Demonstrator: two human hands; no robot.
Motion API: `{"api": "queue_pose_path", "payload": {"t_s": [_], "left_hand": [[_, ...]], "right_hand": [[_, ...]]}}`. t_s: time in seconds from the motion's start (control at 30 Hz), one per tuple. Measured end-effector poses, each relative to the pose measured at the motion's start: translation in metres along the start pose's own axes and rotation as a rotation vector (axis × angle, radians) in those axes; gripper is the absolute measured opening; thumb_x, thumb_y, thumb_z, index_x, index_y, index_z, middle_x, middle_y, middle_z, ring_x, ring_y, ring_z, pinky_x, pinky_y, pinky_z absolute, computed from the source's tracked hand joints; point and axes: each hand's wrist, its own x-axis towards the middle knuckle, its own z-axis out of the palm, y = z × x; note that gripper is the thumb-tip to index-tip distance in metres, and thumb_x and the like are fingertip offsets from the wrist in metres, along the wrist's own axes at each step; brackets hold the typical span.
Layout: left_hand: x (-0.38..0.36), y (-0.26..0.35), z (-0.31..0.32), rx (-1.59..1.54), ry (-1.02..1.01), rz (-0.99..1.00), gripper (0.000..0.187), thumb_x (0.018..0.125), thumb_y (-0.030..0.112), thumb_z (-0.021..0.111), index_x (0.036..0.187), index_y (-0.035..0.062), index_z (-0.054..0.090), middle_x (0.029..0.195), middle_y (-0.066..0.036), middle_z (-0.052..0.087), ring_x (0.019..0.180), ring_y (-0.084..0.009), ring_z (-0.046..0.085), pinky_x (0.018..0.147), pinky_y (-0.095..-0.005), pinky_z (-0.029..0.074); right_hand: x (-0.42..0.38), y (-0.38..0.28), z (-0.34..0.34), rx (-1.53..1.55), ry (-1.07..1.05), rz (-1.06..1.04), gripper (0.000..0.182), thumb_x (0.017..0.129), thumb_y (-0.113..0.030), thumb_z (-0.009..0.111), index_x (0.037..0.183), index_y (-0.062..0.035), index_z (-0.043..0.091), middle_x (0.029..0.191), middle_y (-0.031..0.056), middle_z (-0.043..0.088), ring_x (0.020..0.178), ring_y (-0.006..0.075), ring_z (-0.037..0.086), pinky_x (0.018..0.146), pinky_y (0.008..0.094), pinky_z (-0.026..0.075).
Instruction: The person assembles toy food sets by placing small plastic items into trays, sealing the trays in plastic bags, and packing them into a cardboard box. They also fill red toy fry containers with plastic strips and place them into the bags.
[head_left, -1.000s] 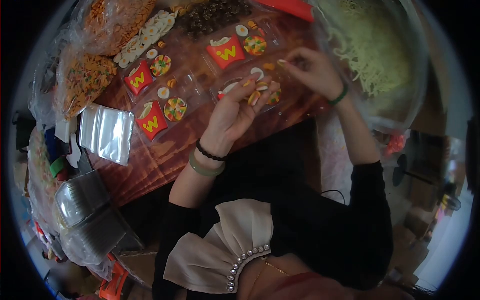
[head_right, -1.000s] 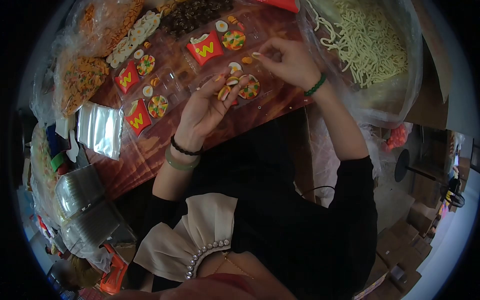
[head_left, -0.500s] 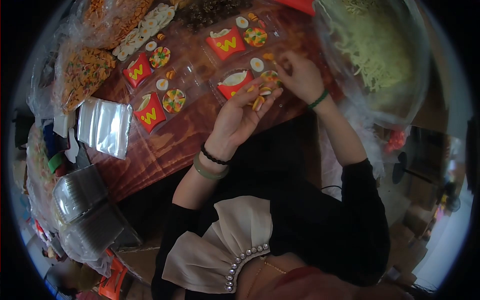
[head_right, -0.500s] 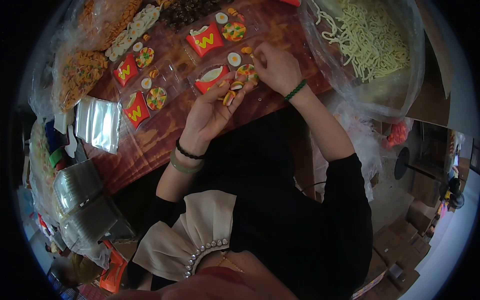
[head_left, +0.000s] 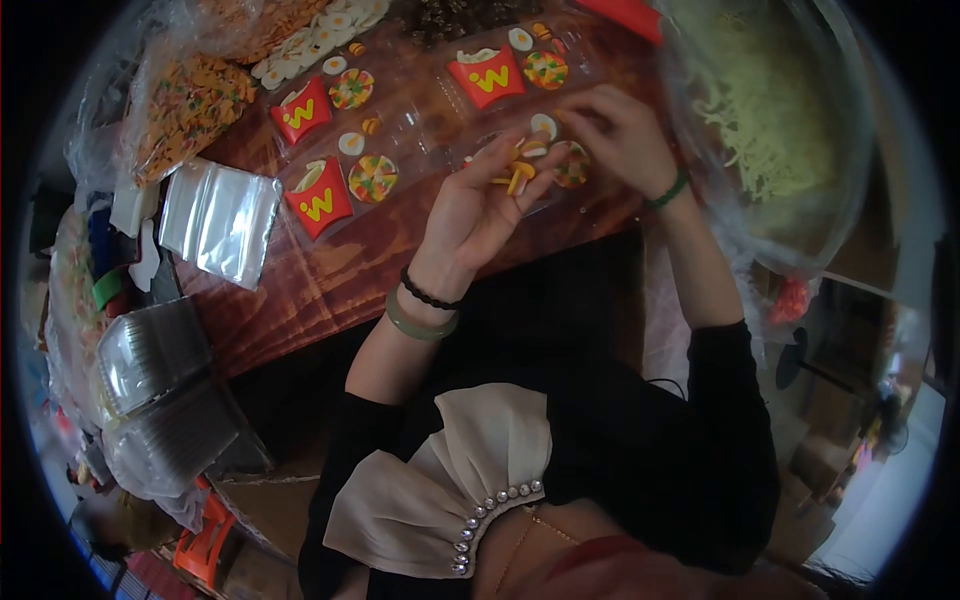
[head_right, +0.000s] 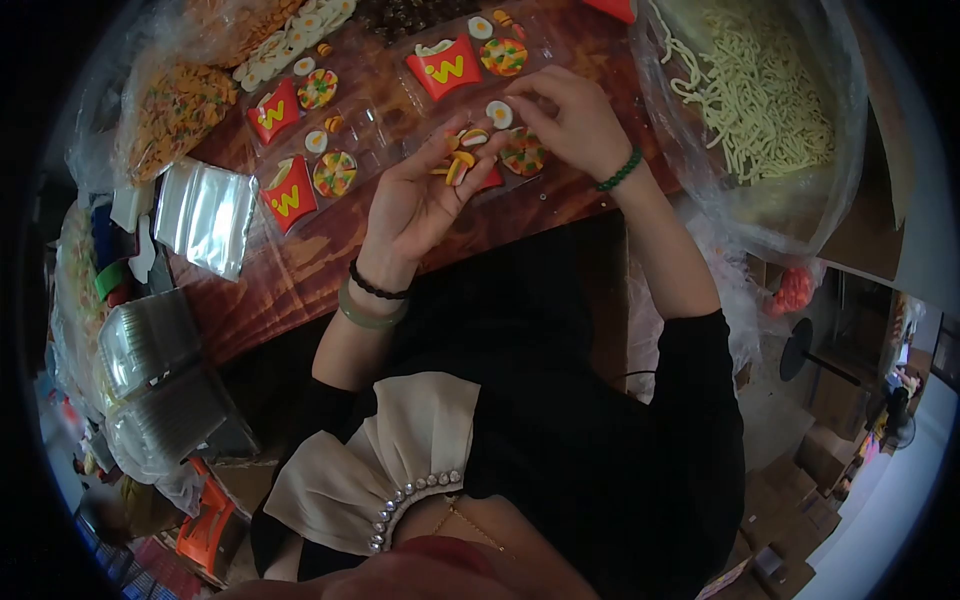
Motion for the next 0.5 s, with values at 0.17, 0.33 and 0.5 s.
{"api": "queue_pose_path", "payload": {"t_s": [0.17,0.33,0.5], "left_hand": [[-0.003,0.008,0.001,0.103,0.067,0.079,0.038,0.098,0.011,0.039,0.132,-0.0042,0.034,0.125,-0.017,0.048,0.114,-0.0274,0.052,0.099,-0.0390,0.046],[-0.011,0.022,-0.007,0.130,0.096,0.139,0.039,0.098,0.011,0.039,0.133,-0.0037,0.035,0.124,-0.016,0.049,0.114,-0.0256,0.052,0.098,-0.0374,0.047],[-0.031,0.041,-0.009,0.162,0.153,0.239,0.034,0.097,0.012,0.041,0.128,-0.0015,0.040,0.126,-0.016,0.049,0.117,-0.0264,0.051,0.096,-0.0355,0.048]], "right_hand": [[0.018,-0.040,0.000,0.264,-0.204,-0.183,0.010,0.080,-0.007,0.064,0.088,-0.0019,0.062,0.084,0.0085,0.060,0.078,0.0223,0.061,0.067,0.0320,0.049],[0.036,-0.046,0.019,-0.065,-0.231,-0.373,0.007,0.082,-0.008,0.062,0.085,-0.0027,0.061,0.083,0.0084,0.061,0.075,0.0217,0.061,0.064,0.0324,0.050],[0.074,-0.060,0.041,0.177,-0.305,-0.065,0.013,0.080,-0.011,0.064,0.090,-0.0028,0.063,0.082,0.0091,0.064,0.072,0.0191,0.063,0.065,0.0294,0.051]]}}
